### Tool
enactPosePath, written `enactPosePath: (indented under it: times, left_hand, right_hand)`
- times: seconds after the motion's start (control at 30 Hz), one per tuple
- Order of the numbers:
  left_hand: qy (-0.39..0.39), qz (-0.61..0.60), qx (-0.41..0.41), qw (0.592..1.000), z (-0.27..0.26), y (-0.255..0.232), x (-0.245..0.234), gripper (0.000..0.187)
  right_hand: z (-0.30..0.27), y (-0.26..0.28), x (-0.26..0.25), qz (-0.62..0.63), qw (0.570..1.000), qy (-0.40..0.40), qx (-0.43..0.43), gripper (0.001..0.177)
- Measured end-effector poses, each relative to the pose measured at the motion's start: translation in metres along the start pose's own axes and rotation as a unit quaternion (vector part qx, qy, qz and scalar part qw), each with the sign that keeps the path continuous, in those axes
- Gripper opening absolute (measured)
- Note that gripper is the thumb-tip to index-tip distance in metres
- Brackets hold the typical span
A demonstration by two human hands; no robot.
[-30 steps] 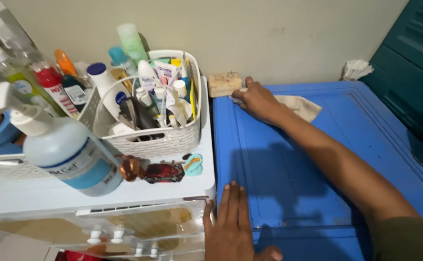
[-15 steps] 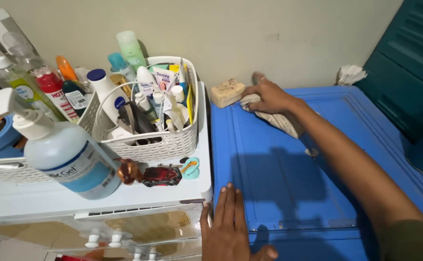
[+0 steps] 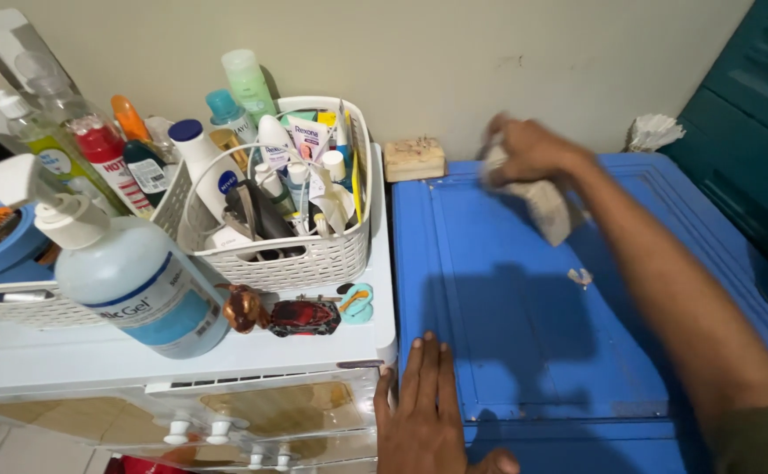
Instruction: Clean the top and sides of a plastic dresser with a cloth, including washing the cloth in a basin.
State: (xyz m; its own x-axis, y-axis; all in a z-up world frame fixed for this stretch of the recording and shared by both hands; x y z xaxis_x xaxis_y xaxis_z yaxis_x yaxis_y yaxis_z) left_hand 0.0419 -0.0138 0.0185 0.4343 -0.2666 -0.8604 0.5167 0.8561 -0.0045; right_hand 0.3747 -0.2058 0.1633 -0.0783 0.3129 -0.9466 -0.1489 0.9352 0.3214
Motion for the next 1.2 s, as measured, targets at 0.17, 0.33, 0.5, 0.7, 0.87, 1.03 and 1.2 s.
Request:
enactPosePath:
  times: [0.17,0.33,0.5,0.7,0.87,1.03,1.2]
  left_hand:
    - [-0.025,-0.039,0.011,0.999,0.003,0.001,-0.001,0.134]
    - [-0.034,-0.048,0.008,0.998,0.0,0.008,0.016,0.131]
    - [0.025,-0.099,-0.007,0.995,0.006,0.008,0.007,0.132]
    - [0.141,-0.153,-0.05,0.977,0.013,0.01,-0.001,0.136]
    - [0.213,-0.166,-0.066,0.961,0.014,0.014,0.005,0.134]
    - [0.271,-0.171,-0.081,0.944,0.014,0.013,0.003,0.128]
    - [-0.056,0.025,-0.017,0.998,0.003,0.006,0.013,0.121]
  right_hand:
    - [0.033,-0.021,0.011,-0.03,0.984,-0.17,-0.037,0.055]
    - [0.07,-0.006,0.074,0.061,0.964,-0.256,-0.041,0.045]
    - [0.037,0.017,0.075,0.054,0.977,-0.201,0.044,0.045]
    - [0.031,0.001,0.07,0.007,0.976,-0.207,0.061,0.05]
    - [0.032,-0.053,0.059,-0.015,0.97,-0.228,0.08,0.054]
    - [0.026,-0.137,0.036,-0.04,0.954,-0.24,0.175,0.046]
    - [0.01,-0.182,0.014,-0.071,0.931,-0.308,0.185,0.044]
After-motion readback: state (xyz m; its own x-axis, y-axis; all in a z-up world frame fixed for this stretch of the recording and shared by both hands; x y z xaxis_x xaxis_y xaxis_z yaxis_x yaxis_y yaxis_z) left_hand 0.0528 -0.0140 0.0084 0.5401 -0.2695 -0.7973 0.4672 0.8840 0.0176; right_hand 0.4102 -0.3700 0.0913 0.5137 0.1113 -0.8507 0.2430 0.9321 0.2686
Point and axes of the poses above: each hand's wrist, its own z-axis towards the middle knuckle, its own x-axis out of the palm, y = z × x, the point moved 5 cm from there along z, towards the middle knuckle, and after that the axes turned 10 degrees about x, right-handed, at the moved point
